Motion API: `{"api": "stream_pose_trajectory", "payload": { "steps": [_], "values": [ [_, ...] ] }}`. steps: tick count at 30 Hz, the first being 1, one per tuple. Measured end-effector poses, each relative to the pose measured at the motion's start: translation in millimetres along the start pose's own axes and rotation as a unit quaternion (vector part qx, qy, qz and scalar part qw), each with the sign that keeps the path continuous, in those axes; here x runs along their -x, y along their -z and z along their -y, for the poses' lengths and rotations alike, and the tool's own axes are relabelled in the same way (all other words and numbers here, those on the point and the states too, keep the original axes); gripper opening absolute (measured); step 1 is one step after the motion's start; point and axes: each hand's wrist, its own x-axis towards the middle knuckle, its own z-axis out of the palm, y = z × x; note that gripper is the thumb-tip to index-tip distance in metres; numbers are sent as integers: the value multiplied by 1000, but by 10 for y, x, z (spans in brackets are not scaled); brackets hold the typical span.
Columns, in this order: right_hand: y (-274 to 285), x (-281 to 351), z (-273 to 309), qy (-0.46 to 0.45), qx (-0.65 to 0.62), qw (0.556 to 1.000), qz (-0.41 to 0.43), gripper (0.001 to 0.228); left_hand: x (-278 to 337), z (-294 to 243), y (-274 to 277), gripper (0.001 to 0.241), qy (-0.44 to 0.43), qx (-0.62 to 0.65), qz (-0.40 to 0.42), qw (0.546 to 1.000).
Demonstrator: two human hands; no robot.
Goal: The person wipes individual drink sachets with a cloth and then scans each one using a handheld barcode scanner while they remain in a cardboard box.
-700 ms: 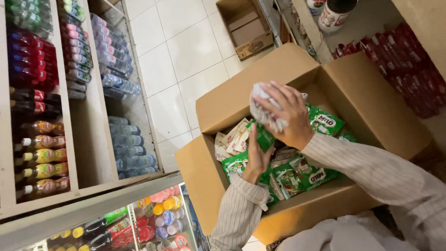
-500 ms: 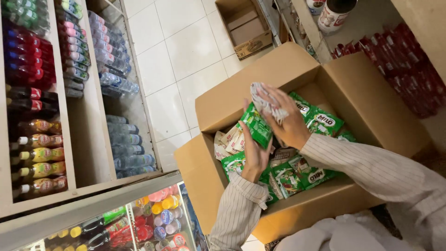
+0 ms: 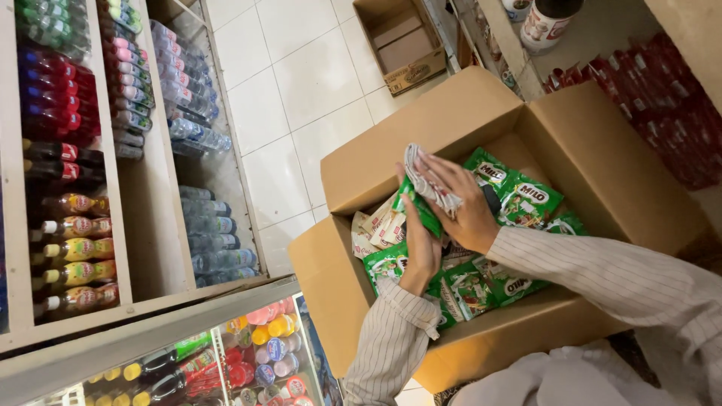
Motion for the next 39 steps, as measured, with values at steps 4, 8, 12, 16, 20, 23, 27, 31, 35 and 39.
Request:
{"api": "stream_pose_trajectory", "payload": {
  "steps": [4,8,12,16,20,23,27,31,35,39],
  "values": [
    [-38,-37,-199,-11,32,998,-49,57,53,174,128,69,119,-33,38,992],
    [-67,-48,-592,-165,-109,975,-100,39,100,-49,-39,71,112,-116,134,978],
    [-74,-92,-919,-296,-195,919,-171,40,40,-120,-41,71,83,7,92,992],
    [-107,79,-830,-102,-149,963,-199,34,-1,-229,82,67,41,29,23,998],
    [10,-39,-72,9,-149,987,-56,32,6,-155,157,66,27,43,-18,999],
    [25,-49,59,87,-45,995,34,50,10,0,336,71,-8,87,-5,996],
    [4,-16,39,25,-142,985,97,76,-32,-40,317,76,-70,14,-16,997],
    [30,-3,-61,20,-125,989,80,65,-114,-96,274,75,-32,-16,-27,999],
    [-20,69,-441,-121,-246,961,44,32,-194,-69,435,79,-80,-112,-46,989],
    [252,-181,-329,-119,-289,950,20,15,-231,448,1070,57,-16,-39,-31,999]
  ]
}}
